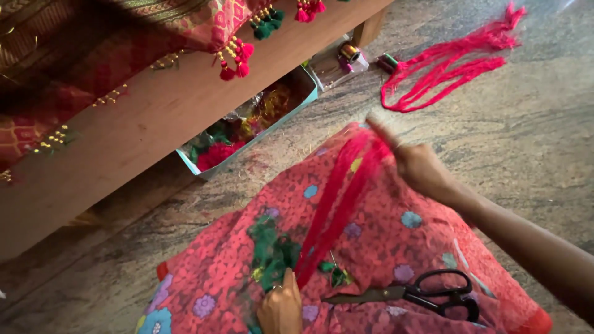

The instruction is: Attaching decorative tassels and fringe (sari kuchu) to the edge of a fabric.

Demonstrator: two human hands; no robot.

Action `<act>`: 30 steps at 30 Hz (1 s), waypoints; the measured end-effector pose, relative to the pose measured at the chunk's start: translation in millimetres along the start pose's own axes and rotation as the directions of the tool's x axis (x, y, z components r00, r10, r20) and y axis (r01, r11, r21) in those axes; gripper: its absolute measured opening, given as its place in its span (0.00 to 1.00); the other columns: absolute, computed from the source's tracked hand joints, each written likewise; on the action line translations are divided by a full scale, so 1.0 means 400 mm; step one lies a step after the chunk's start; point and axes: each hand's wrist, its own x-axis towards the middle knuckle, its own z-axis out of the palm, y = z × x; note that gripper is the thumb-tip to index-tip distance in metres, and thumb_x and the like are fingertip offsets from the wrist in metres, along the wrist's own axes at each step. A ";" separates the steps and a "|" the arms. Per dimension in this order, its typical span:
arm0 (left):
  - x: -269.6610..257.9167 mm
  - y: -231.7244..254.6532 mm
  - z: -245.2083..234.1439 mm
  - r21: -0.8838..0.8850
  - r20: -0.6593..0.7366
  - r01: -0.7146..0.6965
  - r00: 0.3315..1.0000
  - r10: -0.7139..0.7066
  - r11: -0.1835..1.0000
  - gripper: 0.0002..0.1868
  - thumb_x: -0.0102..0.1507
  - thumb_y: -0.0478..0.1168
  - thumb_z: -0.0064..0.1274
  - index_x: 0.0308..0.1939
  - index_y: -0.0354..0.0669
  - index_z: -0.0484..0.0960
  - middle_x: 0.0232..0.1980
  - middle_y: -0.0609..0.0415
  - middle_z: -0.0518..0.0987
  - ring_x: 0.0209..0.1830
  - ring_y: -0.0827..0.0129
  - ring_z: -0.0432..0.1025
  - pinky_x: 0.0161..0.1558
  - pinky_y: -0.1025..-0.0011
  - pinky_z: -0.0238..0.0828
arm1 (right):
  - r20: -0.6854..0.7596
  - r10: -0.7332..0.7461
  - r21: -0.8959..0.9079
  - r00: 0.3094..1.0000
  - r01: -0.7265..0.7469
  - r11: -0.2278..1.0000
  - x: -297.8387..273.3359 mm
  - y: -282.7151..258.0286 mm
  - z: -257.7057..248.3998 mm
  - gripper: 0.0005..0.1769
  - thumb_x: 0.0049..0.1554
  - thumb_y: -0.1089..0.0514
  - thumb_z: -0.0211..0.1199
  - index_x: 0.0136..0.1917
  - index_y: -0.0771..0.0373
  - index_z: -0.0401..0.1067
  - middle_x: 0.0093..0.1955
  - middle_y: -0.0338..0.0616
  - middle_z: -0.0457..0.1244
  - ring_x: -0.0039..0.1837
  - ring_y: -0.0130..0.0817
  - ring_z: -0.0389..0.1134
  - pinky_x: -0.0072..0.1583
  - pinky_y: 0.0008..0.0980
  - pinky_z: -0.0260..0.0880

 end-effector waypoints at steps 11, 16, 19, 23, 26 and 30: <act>0.008 0.008 -0.012 -0.027 0.028 -0.016 0.999 0.017 0.999 0.12 0.63 0.50 0.51 0.44 0.61 0.90 0.16 0.50 0.79 0.17 0.55 0.77 0.20 0.55 0.73 | -0.035 0.266 -0.117 0.963 -0.268 0.956 -0.003 0.107 0.017 0.07 0.60 0.60 0.55 0.52 0.61 0.68 0.34 0.59 0.65 0.35 0.53 0.70 0.41 0.51 0.70; 0.023 0.018 -0.037 -0.041 0.075 -0.004 0.997 0.007 0.999 0.13 0.63 0.49 0.51 0.45 0.59 0.90 0.18 0.50 0.79 0.17 0.55 0.77 0.19 0.55 0.73 | 0.099 0.065 -0.031 0.993 -0.062 0.998 -0.014 0.005 -0.027 0.27 0.58 0.63 0.50 0.70 0.59 0.70 0.35 0.59 0.66 0.36 0.55 0.70 0.38 0.52 0.70; 0.015 0.022 -0.055 -0.039 0.043 -0.011 0.999 0.012 0.999 0.12 0.64 0.49 0.51 0.43 0.58 0.89 0.17 0.51 0.80 0.18 0.55 0.77 0.20 0.55 0.72 | -0.013 0.154 -0.107 0.988 -0.155 0.982 -0.034 0.197 0.156 0.11 0.61 0.59 0.52 0.58 0.54 0.62 0.36 0.54 0.65 0.38 0.50 0.70 0.41 0.49 0.71; 0.019 0.022 -0.050 -0.048 0.031 -0.016 0.999 0.018 0.999 0.12 0.64 0.49 0.51 0.43 0.58 0.89 0.18 0.51 0.80 0.19 0.55 0.77 0.20 0.56 0.73 | 0.010 -0.109 -0.294 0.994 0.108 0.950 -0.025 0.032 0.031 0.24 0.59 0.59 0.52 0.65 0.42 0.52 0.41 0.51 0.66 0.36 0.50 0.69 0.37 0.48 0.71; 0.014 0.022 -0.048 -0.034 0.036 -0.011 0.999 0.012 0.999 0.12 0.64 0.49 0.51 0.45 0.59 0.89 0.18 0.51 0.80 0.18 0.55 0.77 0.21 0.57 0.73 | 0.045 0.091 -0.086 0.995 -0.087 0.992 0.011 -0.107 -0.085 0.42 0.59 0.61 0.50 0.83 0.39 0.44 0.39 0.58 0.66 0.33 0.54 0.69 0.36 0.51 0.69; 0.023 0.026 -0.050 0.001 0.061 0.007 0.998 -0.007 1.000 0.13 0.63 0.50 0.51 0.46 0.62 0.89 0.19 0.52 0.80 0.18 0.55 0.77 0.19 0.56 0.73 | 0.153 0.221 -0.019 0.963 -0.221 0.975 0.004 -0.062 -0.053 0.40 0.61 0.58 0.49 0.83 0.35 0.45 0.34 0.56 0.65 0.34 0.51 0.69 0.39 0.51 0.71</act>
